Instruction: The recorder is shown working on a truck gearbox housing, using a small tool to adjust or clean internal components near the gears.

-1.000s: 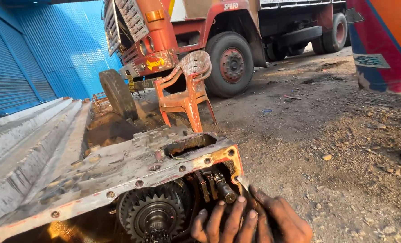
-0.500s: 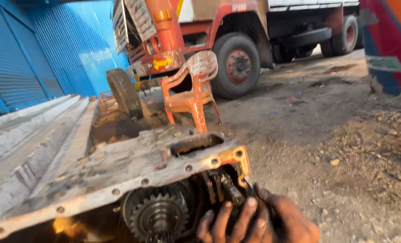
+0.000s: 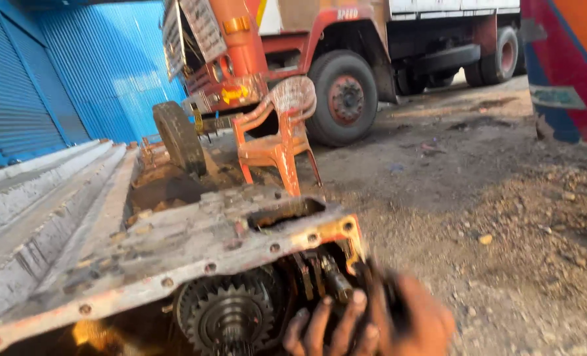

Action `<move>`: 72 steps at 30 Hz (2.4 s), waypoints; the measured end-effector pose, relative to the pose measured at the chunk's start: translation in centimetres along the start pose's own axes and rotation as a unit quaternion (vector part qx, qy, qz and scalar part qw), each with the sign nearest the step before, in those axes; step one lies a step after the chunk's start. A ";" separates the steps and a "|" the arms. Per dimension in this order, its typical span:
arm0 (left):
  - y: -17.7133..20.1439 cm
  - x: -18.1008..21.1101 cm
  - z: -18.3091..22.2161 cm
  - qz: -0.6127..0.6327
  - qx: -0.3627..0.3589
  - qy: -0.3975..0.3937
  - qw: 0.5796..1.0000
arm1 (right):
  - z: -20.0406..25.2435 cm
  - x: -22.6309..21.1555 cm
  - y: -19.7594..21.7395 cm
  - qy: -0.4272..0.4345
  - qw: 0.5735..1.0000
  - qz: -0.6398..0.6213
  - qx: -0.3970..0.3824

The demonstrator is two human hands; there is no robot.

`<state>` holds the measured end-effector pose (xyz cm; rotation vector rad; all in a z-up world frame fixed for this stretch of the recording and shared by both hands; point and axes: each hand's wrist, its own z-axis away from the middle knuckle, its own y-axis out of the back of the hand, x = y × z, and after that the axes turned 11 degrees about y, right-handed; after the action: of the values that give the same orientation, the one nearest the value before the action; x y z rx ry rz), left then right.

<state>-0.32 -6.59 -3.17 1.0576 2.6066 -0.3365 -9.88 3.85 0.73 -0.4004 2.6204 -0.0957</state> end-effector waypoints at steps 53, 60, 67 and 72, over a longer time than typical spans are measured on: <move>3.7 2.0 -2.5 0.171 -0.024 0.103 0.980 | -1.8 -1.4 0.7 0.008 0.998 0.055 -0.004; 2.5 2.7 -3.3 0.127 0.097 0.162 0.974 | -3.0 -1.5 0.3 0.093 0.995 0.043 0.008; 2.9 2.5 -2.7 0.113 0.086 0.166 0.976 | -2.8 -1.7 0.2 0.105 0.994 0.029 0.028; 2.5 3.1 -3.2 0.130 0.089 0.169 0.973 | -1.9 -0.4 1.4 0.092 0.993 0.069 -0.017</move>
<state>-1.30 -1.80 -1.62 1.6276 2.7146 -0.3598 -10.81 5.31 2.38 -0.2297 2.8272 -0.0425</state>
